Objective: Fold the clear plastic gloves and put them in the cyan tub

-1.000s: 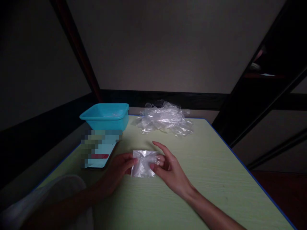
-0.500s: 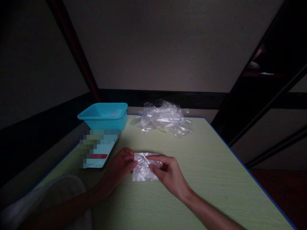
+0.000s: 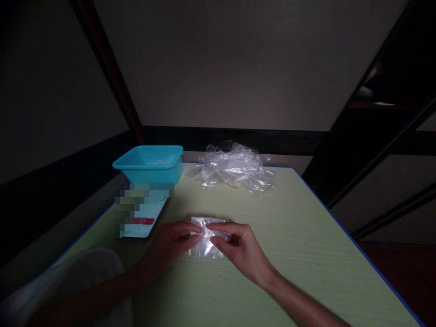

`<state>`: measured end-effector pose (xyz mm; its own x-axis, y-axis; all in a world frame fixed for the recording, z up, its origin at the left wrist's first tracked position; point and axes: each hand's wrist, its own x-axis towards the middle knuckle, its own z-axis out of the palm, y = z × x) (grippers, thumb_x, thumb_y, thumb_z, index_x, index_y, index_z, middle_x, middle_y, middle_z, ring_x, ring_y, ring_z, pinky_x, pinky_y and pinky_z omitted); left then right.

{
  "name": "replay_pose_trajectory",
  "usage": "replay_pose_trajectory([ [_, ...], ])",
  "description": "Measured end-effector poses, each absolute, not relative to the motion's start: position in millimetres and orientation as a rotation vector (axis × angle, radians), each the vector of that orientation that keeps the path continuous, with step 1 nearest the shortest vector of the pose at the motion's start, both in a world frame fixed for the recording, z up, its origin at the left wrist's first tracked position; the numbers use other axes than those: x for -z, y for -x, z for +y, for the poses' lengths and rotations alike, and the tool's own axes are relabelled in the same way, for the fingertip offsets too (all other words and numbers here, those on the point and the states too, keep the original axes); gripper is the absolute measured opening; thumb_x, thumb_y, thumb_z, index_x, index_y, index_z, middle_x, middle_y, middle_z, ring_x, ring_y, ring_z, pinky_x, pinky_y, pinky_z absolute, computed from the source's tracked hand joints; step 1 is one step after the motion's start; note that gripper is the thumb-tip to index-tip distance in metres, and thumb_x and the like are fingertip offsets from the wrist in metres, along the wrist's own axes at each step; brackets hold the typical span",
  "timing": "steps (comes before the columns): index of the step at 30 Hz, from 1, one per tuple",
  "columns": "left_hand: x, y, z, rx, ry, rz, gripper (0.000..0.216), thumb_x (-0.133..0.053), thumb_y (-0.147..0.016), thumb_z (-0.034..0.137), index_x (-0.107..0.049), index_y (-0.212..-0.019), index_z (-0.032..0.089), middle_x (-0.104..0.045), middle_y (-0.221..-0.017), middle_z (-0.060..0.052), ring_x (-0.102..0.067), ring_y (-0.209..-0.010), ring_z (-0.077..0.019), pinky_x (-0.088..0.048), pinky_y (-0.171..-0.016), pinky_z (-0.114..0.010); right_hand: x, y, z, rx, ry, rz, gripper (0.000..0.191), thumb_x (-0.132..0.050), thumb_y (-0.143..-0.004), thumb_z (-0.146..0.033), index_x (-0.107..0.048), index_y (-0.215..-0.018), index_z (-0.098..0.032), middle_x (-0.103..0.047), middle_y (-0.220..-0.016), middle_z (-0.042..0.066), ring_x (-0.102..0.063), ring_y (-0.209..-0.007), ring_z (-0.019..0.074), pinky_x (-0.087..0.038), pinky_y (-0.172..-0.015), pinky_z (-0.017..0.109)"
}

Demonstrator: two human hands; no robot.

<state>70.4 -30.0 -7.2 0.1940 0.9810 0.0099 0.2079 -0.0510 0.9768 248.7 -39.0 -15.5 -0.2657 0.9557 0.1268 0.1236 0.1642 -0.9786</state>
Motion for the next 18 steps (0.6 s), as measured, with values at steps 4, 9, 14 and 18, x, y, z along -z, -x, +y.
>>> replay_pose_trajectory([
  [4,12,-69,-30,-0.943,-1.312,1.175,0.019,-0.065,-0.058,0.018,-0.074,-0.074,0.013,-0.071,-0.065,-0.005,-0.061,-0.057,-0.0165,-0.043,-0.051,-0.021,14,-249,-38,-1.305,0.984,-1.545,0.028,-0.070,-0.069,-0.027,-0.072,-0.097,-0.024,-0.071,-0.101,0.006,-0.065,-0.084,0.0188,-0.054,-0.069,0.031],
  [9,9,-69,-33,-0.969,-1.209,1.145,0.029,-0.070,-0.054,0.018,-0.074,-0.083,0.013,-0.072,-0.070,-0.005,-0.062,-0.059,-0.0163,-0.045,-0.054,-0.022,7,-252,-38,-1.313,1.006,-1.531,0.036,-0.071,-0.066,-0.018,-0.070,-0.100,-0.029,-0.066,-0.115,0.004,-0.063,-0.098,0.0208,-0.052,-0.080,0.034],
  [14,5,-69,-36,-0.962,-1.235,1.185,0.039,-0.069,-0.055,0.018,-0.072,-0.094,0.012,-0.056,-0.043,0.005,-0.043,-0.042,-0.0081,-0.033,-0.043,-0.018,4,-253,-38,-1.304,1.006,-1.528,0.044,-0.070,-0.066,-0.016,-0.066,-0.107,-0.033,-0.061,-0.122,0.002,-0.062,-0.098,0.0204,-0.053,-0.077,0.034],
  [18,5,-68,-36,-0.923,-1.262,1.170,0.055,-0.067,-0.057,0.020,-0.065,-0.112,0.013,-0.047,-0.040,0.008,-0.033,-0.040,-0.0062,-0.025,-0.042,-0.018,4,-252,-39,-1.329,1.001,-1.518,0.047,-0.071,-0.067,-0.018,-0.064,-0.111,-0.032,-0.056,-0.128,0.003,-0.060,-0.104,0.0222,-0.052,-0.081,0.037],
])
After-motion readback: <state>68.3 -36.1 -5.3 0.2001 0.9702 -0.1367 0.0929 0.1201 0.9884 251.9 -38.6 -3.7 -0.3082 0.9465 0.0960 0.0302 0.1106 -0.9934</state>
